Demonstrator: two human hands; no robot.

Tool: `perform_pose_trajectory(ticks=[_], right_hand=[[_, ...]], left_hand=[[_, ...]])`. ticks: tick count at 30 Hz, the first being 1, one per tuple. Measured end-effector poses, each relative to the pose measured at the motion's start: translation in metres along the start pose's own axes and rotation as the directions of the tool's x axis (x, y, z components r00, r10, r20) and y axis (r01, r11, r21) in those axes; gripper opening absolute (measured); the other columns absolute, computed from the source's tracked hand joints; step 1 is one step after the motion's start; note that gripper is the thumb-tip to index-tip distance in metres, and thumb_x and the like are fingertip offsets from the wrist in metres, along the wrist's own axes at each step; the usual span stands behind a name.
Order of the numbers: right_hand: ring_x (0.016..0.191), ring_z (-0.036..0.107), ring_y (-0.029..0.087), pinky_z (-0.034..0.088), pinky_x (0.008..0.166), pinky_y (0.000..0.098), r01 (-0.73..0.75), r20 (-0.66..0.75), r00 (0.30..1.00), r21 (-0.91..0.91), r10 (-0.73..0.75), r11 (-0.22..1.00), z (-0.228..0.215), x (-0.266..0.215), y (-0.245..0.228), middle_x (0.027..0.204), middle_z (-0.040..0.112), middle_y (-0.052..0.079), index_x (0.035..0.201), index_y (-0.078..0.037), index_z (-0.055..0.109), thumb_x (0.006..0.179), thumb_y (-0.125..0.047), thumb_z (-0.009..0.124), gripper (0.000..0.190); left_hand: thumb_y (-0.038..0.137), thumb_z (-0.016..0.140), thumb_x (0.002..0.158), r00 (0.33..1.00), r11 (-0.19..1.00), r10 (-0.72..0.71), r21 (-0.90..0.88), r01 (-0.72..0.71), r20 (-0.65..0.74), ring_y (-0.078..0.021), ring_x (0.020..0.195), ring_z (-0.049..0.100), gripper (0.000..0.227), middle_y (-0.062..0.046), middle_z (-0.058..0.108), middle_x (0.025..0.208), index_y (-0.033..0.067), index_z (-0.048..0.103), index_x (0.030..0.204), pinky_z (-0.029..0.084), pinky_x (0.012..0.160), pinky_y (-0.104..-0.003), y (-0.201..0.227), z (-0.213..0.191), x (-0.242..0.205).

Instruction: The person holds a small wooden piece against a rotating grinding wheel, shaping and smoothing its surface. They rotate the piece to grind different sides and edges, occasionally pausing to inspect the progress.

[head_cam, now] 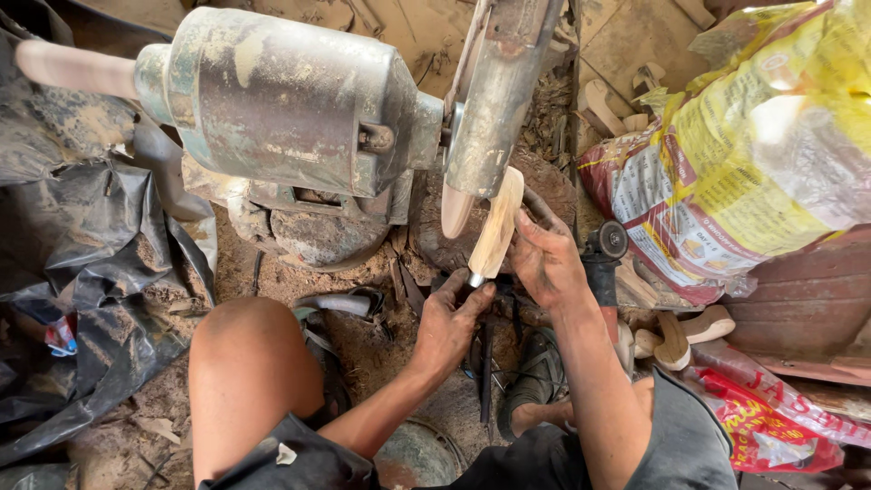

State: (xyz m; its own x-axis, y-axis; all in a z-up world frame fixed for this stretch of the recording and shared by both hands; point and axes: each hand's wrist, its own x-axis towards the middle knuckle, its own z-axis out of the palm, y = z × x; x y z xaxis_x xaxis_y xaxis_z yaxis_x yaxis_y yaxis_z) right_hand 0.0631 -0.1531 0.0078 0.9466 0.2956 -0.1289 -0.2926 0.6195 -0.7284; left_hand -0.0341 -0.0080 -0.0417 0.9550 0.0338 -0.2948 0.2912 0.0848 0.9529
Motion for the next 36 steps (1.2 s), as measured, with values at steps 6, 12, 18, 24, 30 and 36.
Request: perform_pose_trajectory(ticks=[6,12,18,24,30,36], right_hand=[[0.136,0.055,0.025,0.045,0.113,0.0397,0.008,0.033,0.999,-0.166,-0.003,0.986,0.008,-0.023,-0.014,0.152,0.052,0.017,0.161,-0.001,0.032,0.095,-0.003,0.065,0.073],[0.135,0.052,0.022,0.044,0.113,0.0398,-0.049,0.11,0.99,-0.305,0.087,0.951,0.012,-0.03,-0.01,0.152,0.048,0.011,0.164,-0.007,0.028,0.089,-0.01,0.077,0.09],[0.132,0.054,0.023,0.041,0.115,0.0386,0.022,0.162,0.983,-0.547,0.081,0.837,0.02,-0.028,-0.005,0.15,0.054,0.013,0.163,-0.006,0.034,0.084,-0.022,0.083,0.095],[0.126,0.058,0.021,0.046,0.111,0.0369,0.019,0.15,0.986,-0.506,0.066,0.862,0.023,-0.023,0.0,0.143,0.059,0.011,0.159,-0.004,0.04,0.083,-0.019,0.085,0.09],[0.12,0.059,0.02,0.049,0.105,0.0345,0.032,0.129,0.991,-0.466,0.032,0.884,0.019,-0.016,0.007,0.139,0.061,0.01,0.157,0.001,0.043,0.085,-0.01,0.082,0.083],[0.116,0.062,0.019,0.053,0.102,0.0341,0.011,0.05,0.999,-0.448,0.012,0.894,0.02,-0.006,0.012,0.132,0.063,0.011,0.153,0.004,0.045,0.086,-0.008,0.08,0.077]], left_hand=[[0.041,0.072,0.087,0.982,0.992,-0.087,-0.078,0.101,0.168,-0.0271,0.116,0.068,0.065,-0.02,0.075,0.121,-0.0012,0.061,0.136,0.05,0.106,-0.04,-0.006,-0.001,-0.016],[0.037,0.074,0.086,0.957,0.943,-0.224,-0.208,0.261,0.185,-0.0212,0.106,0.07,0.057,-0.013,0.077,0.109,0.002,0.064,0.129,0.051,0.105,-0.039,-0.018,0.0,-0.031],[0.031,0.072,0.089,0.95,0.914,-0.237,-0.284,0.289,0.204,-0.0174,0.099,0.068,0.042,-0.009,0.075,0.098,0.0024,0.068,0.119,0.054,0.102,-0.037,-0.035,0.001,-0.037],[0.028,0.071,0.092,0.952,0.89,-0.223,-0.355,0.286,0.209,-0.0168,0.097,0.069,0.04,-0.01,0.074,0.098,-0.0007,0.068,0.119,0.055,0.101,-0.037,-0.033,0.0,-0.039],[0.026,0.071,0.09,0.935,0.845,-0.299,-0.402,0.351,0.189,-0.0176,0.093,0.071,0.037,-0.009,0.077,0.096,0.002,0.068,0.118,0.055,0.098,-0.036,-0.024,0.002,-0.036],[0.03,0.07,0.094,0.953,0.853,-0.216,-0.434,0.289,0.211,-0.0177,0.091,0.068,0.037,-0.009,0.076,0.093,-0.0027,0.069,0.113,0.055,0.092,-0.035,-0.015,-0.001,-0.032]])
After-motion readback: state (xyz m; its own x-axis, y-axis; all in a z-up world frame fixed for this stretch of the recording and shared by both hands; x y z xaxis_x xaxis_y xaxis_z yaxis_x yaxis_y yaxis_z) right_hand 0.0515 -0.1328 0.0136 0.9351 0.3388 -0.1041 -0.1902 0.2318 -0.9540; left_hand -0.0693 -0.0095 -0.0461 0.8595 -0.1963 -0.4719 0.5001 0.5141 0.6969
